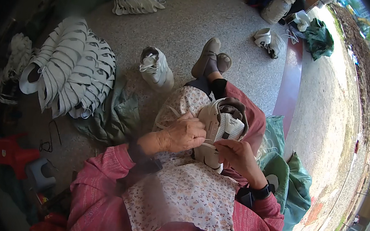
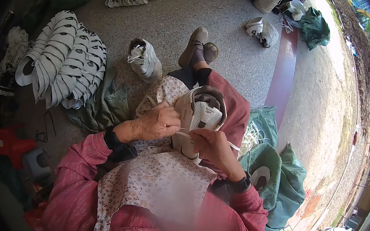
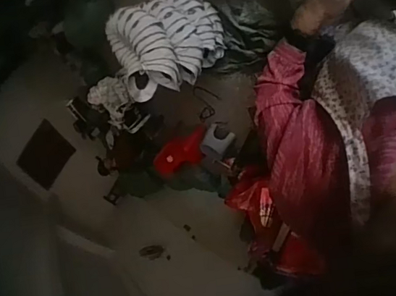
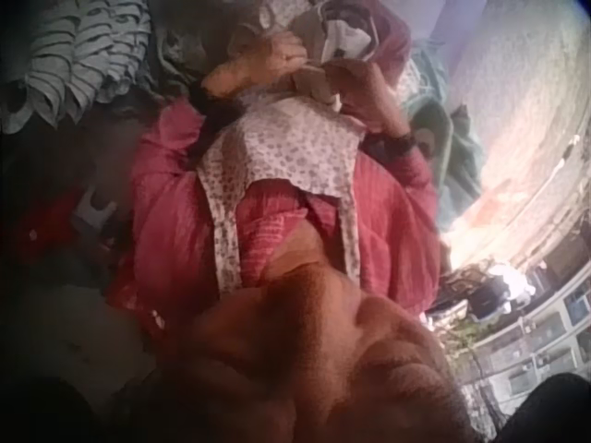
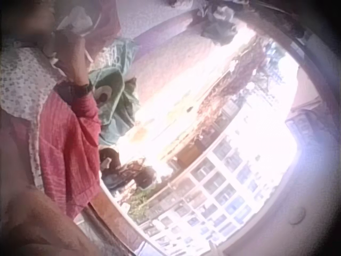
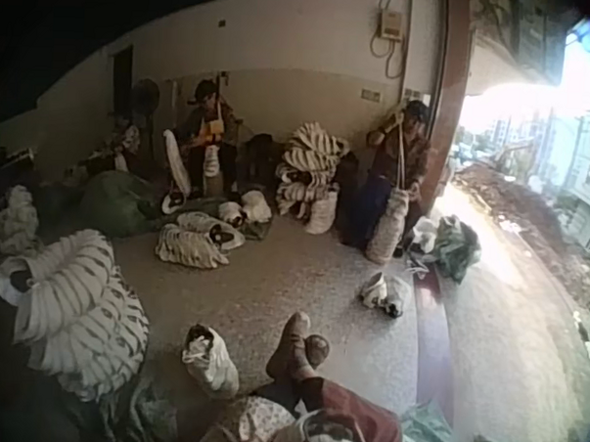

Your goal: The person sits on the floor and threads white shoelaces through the eyelets of a white sneaker. They pull the laces tight and adjust them repeatedly to ensure they are even and secure.

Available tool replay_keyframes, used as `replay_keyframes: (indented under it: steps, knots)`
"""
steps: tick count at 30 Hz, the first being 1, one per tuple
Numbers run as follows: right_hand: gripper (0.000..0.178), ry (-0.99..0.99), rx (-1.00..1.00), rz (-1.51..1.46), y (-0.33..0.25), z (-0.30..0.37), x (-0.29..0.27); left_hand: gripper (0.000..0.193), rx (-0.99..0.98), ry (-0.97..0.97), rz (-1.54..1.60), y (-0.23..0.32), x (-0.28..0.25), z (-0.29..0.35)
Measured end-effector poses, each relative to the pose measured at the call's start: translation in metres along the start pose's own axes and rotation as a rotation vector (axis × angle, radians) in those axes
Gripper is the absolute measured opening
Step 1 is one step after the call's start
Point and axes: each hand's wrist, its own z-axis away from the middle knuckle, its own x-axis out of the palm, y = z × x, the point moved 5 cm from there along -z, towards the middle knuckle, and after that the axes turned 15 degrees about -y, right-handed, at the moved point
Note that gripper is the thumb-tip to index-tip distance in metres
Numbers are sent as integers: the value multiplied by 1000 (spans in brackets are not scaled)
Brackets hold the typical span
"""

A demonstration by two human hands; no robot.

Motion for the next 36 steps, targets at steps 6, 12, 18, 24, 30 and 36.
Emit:
replay_keyframes:
  steps: [6, 12, 18, 24, 30, 36]
  knots:
    - [23, -16, -48, -56, -2, 0, 2, 17, -39, 15, 81, 2, 2, -2]
    - [24, -35, -2, -118, 1, -3, 1, 16, -99, 156, 33, 6, -5, -4]
    - [23, -61, -15, -159, -1, -6, -2, 16, -42, 91, 66, 4, -7, -4]
    - [22, -63, 1, -169, 0, -10, -3, 15, -48, 71, 25, 6, 0, -8]
    - [22, -89, -30, -167, -3, -9, -1, 15, -79, 31, -139, 14, -6, -18]
    - [13, 298, -297, 542, -28, 7, -16, 37, 105, 181, -153, 23, -49, -24]
